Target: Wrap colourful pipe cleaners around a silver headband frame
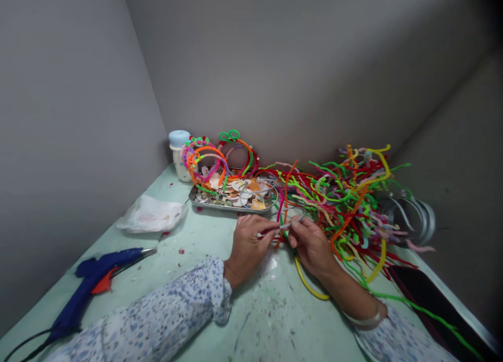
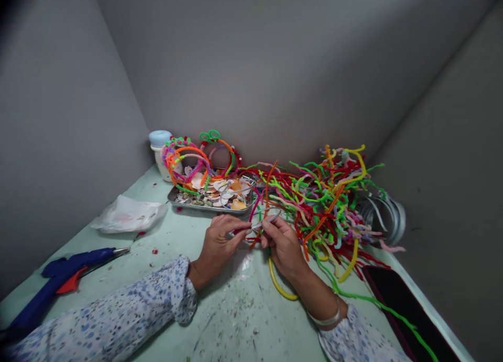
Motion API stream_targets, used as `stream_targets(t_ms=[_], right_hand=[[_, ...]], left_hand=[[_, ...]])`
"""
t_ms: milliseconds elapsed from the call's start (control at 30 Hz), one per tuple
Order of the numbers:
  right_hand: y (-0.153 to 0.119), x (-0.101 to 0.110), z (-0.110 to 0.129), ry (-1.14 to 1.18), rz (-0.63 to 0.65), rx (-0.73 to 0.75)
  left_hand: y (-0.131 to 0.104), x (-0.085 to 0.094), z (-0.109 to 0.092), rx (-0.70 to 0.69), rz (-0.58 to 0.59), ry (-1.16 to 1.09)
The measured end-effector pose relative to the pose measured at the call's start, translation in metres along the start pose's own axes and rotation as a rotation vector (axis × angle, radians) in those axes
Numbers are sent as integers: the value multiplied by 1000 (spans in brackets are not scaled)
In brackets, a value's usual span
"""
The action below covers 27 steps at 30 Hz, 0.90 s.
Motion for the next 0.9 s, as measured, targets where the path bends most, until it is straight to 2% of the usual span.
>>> stream_targets(t_ms=[367,900], right_hand=[[-1,-1,1,-13,-2,9],[-1,-1,1,-67,-22,3]], left_hand=[[0,0,2,1,-3,16],[-2,-7,6,111,66,-21]])
Point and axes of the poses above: each hand's wrist, its own y-axis towards the middle knuckle, its own x-axis out of the back of the hand, z = x × y, the point moved 7 cm from there along y, towards the middle knuckle, and after that the axes turned 7 degrees about -x, right-handed, at the moved point
